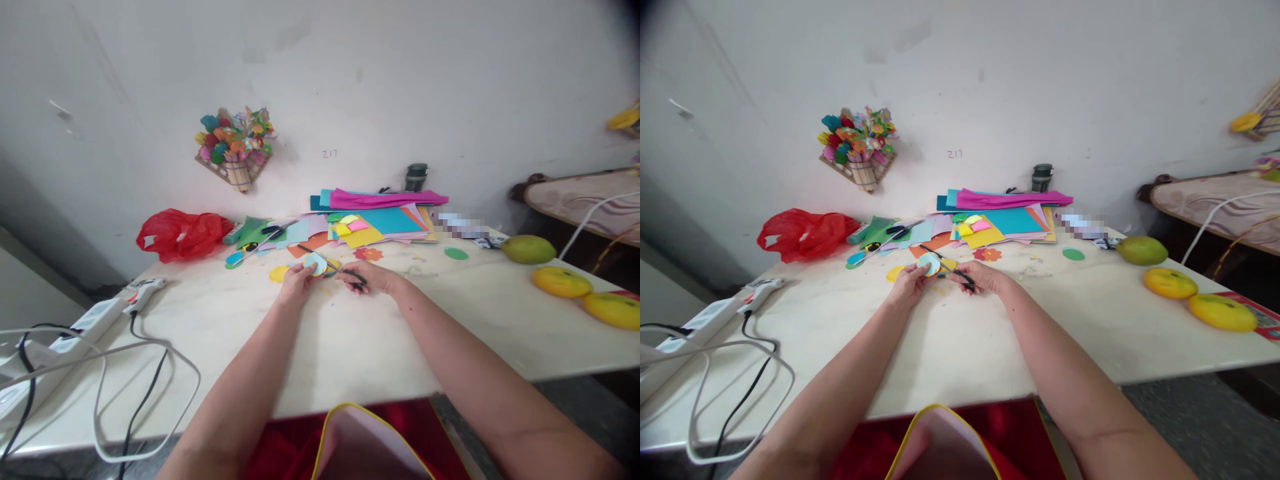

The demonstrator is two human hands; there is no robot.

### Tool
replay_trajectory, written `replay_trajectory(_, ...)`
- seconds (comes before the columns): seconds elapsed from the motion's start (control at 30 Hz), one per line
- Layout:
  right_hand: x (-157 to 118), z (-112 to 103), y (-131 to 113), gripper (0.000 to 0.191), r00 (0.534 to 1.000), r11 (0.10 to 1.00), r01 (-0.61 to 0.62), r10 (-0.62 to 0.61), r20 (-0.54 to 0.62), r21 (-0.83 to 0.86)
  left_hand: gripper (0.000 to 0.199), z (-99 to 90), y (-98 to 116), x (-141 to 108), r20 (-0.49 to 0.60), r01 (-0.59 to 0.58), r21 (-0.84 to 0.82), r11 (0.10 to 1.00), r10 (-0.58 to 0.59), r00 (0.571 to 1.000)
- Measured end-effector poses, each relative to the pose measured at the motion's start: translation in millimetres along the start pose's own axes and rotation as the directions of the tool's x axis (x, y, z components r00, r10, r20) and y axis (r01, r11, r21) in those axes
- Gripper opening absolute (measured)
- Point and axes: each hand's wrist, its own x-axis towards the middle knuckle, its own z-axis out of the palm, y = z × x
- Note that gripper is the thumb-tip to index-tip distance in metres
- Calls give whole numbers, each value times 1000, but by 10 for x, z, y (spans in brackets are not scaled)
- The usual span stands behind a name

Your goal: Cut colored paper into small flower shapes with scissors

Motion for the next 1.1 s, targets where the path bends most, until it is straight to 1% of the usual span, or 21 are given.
replay_trajectory(0.27,26,-14,43,31,1000,1000,20,-20,12,16,13,40,24,-36,12,-8,-16,1000,8,1000)
replay_trajectory(0.4,32,-17,54,32,1000,999,11,-12,24,43,13,43,24,-37,-5,-2,-11,1000,2,1000)
replay_trajectory(0.53,35,-16,53,32,1000,1000,9,-10,14,27,13,55,30,-42,-11,3,-8,1000,-3,1000)
replay_trajectory(0.9,24,-2,20,25,1000,1000,-3,3,4,26,16,64,35,-52,1,2,-5,1000,-2,1000)
replay_trajectory(1.1,47,-11,49,23,1000,999,-14,13,12,36,13,57,24,-43,-5,-3,-3,1000,3,1000)
